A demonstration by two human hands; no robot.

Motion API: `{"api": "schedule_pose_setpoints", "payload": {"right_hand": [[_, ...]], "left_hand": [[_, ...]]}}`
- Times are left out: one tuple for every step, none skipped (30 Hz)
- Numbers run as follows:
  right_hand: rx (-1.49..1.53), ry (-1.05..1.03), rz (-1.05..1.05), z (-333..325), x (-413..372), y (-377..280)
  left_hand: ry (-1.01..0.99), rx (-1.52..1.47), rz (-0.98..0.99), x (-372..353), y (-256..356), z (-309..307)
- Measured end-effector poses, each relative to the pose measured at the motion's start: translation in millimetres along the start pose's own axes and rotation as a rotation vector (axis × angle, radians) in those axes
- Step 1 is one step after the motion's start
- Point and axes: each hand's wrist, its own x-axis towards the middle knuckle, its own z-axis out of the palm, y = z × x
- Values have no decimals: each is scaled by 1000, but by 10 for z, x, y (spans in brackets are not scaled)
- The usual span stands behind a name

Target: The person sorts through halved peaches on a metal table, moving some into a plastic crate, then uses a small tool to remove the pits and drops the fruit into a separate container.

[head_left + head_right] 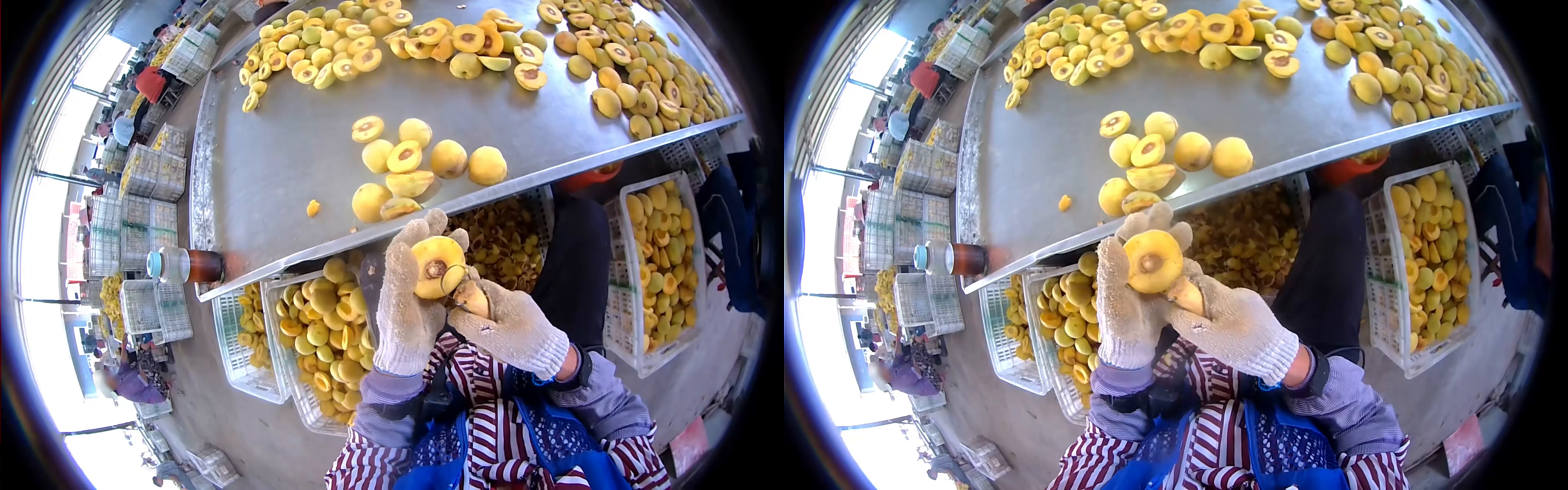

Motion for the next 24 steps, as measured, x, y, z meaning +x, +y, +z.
{"api": "schedule_pose_setpoints", "payload": {"right_hand": [[-44, -26, 1, -6, 7, 7], [-55, -26, 12, -11, 15, -4], [-67, -27, 21, -11, 26, -23], [-79, -29, 30, -11, 29, -32], [-71, -35, 29, -9, 25, -21], [-62, -41, 27, -7, 23, 0], [-54, -49, 26, -6, 21, 14], [24, -92, 54, -3, 17, -2], [102, -132, 82, 0, 9, -47], [179, -172, 110, -9, 5, -99], [248, -207, 144, -35, 2, -165], [318, -241, 179, -66, -6, -241], [383, -277, 211, -94, -5, -257], [445, -311, 245, -121, -4, -273], [504, -345, 274, -154, -6, -261], [564, -381, 305, -181, -16, -244], [597, -399, 271, -205, -23, -192], [629, -419, 236, -229, -18, -116], [659, -439, 200, -246, -11, -83], [657, -439, 267, -262, -14, -86], [652, -437, 334, -301, -6, -122], [648, -433, 401, -338, -9, -170], [637, -420, 427, -350, -19, -258], [618, -381, 384, -305, -21, -249]], "left_hand": [[1, 40, 15, -18, 1, 30], [0, 78, 32, -34, -1, 65], [0, 116, 51, -43, -13, 83], [-6, 140, 81, -54, -35, 85], [-11, 164, 112, -72, -62, 86], [-16, 189, 144, -84, -89, 90], [-15, 236, 202, -105, -113, 130], [-13, 283, 260, -139, -130, 201], [-13, 330, 316, -163, -135, 248], [-41, 371, 327, -167, -123, 260], [-72, 410, 338, -166, -100, 263], [-101, 450, 347, -173, -80, 259], [-114, 450, 340, -179, -70, 243], [-130, 449, 335, -172, -69, 217], [-149, 450, 329, -157, -81, 197], [-169, 515, 384, -143, -107, 187], [-187, 582, 440, -129, -135, 174], [-205, 649, 499, -107, -157, 150], [-243, 729, 556, -72, -172, 105], [-225, 681, 476, -74, -157, 130], [-208, 632, 397, -77, -123, 195], [-191, 582, 317, -80, -82, 251], [-196, 438, 145, -76, 19, 258], [-199, 263, 0, -37, 68, 207]]}}
